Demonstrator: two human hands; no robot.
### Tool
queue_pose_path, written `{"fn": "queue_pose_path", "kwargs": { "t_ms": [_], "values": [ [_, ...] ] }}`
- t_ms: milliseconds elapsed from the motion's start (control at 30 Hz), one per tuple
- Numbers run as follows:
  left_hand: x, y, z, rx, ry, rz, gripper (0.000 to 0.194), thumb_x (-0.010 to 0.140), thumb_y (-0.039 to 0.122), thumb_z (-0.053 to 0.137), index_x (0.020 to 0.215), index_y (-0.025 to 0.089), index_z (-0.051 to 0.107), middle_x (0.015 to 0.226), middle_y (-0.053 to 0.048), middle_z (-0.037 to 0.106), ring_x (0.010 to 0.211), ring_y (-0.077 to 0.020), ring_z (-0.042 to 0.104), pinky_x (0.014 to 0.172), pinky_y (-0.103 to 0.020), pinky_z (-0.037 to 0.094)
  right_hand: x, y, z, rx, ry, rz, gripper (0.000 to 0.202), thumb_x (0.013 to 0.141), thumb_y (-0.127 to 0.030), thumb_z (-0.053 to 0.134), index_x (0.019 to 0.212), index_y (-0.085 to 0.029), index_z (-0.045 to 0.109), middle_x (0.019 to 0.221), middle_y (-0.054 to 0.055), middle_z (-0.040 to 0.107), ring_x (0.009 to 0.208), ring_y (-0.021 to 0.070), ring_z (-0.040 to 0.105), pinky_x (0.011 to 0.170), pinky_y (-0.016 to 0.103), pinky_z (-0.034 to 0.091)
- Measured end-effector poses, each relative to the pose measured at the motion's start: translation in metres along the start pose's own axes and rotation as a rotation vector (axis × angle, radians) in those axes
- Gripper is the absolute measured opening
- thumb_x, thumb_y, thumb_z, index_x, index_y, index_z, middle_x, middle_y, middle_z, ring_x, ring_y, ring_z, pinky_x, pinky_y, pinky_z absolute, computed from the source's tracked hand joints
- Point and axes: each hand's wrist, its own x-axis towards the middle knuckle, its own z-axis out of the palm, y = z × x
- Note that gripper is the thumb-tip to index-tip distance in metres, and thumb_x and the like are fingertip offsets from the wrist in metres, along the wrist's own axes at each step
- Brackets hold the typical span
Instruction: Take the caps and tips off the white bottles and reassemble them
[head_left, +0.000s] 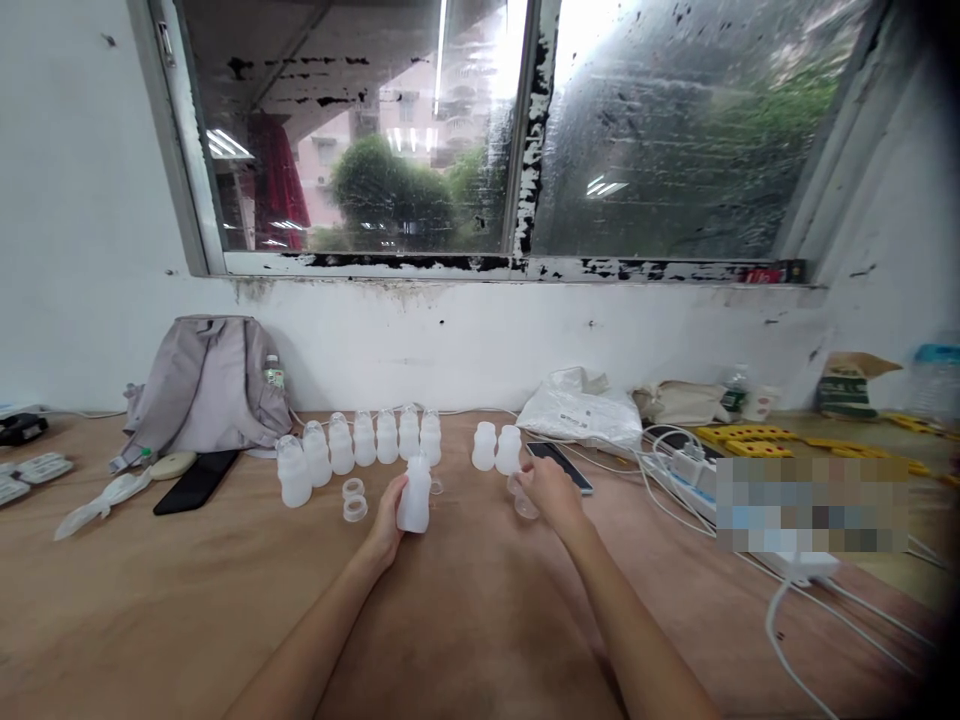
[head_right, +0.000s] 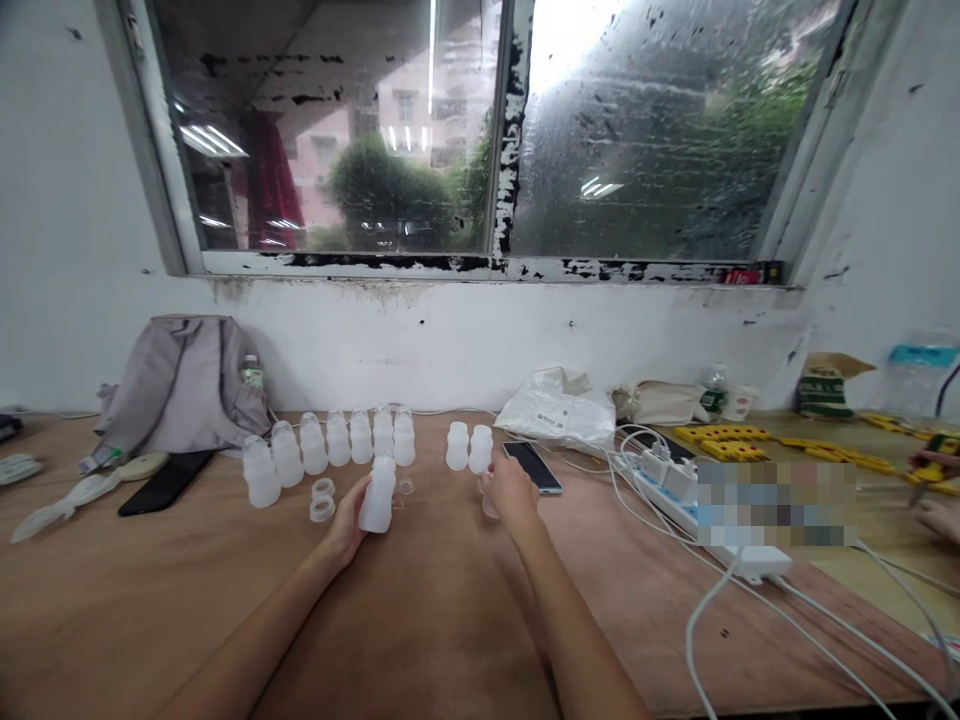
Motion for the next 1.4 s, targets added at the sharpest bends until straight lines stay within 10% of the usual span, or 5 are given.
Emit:
{"fn": "queue_pose_path", "kwargs": {
  "t_ms": [133, 300, 633, 1400],
  "values": [
    [-0.006, 0.004, 0.003, -0.004, -0.036, -0.119, 0.045, 0.073, 0.047, 0.051, 0.103, 0.014, 0.054, 0.091, -0.009, 0.064, 0.065, -0.0206, 0.062, 0.053, -0.029, 0.046, -0.001, 0.01, -0.004, -0.074, -0.214, 0.062, 0.019, 0.065, -0.028, 0.061, 0.079, -0.015, 0.062, 0.083, 0.014, 0.063, 0.076, 0.0258, 0.06, 0.057, 0.03, 0.038],
    [-0.01, 0.007, 0.004, 0.012, -0.082, -0.152, 0.045, 0.073, 0.049, 0.05, 0.102, 0.015, 0.054, 0.087, -0.009, 0.063, 0.06, -0.0182, 0.06, 0.046, -0.027, 0.045, 0.003, 0.006, 0.007, 0.078, -0.187, -0.055, 0.009, 0.064, -0.023, 0.062, 0.069, -0.016, 0.061, 0.075, 0.009, 0.064, 0.071, 0.0207, 0.059, 0.058, 0.028, 0.04],
    [-0.015, 0.002, 0.007, 0.308, -0.221, -0.022, 0.044, 0.065, 0.043, 0.065, 0.098, 0.017, 0.054, 0.081, -0.002, 0.058, 0.057, -0.0119, 0.056, 0.05, -0.023, 0.043, 0.01, -0.013, 0.026, 1.377, -0.054, 0.013, 0.04, 0.059, -0.043, 0.067, 0.087, -0.015, 0.059, 0.075, 0.004, 0.064, 0.066, 0.0155, 0.059, 0.054, 0.026, 0.048],
    [-0.014, 0.001, 0.007, 0.727, -0.354, 0.214, 0.049, 0.065, 0.039, 0.065, 0.104, 0.01, 0.058, 0.101, -0.01, 0.063, 0.094, -0.0244, 0.056, 0.085, -0.035, 0.041, -0.016, -0.038, 0.023, 1.272, -0.373, -0.2, 0.028, 0.067, -0.038, 0.061, 0.087, -0.018, 0.063, 0.08, 0.003, 0.063, 0.068, 0.0137, 0.056, 0.059, 0.027, 0.048]
  ]
}}
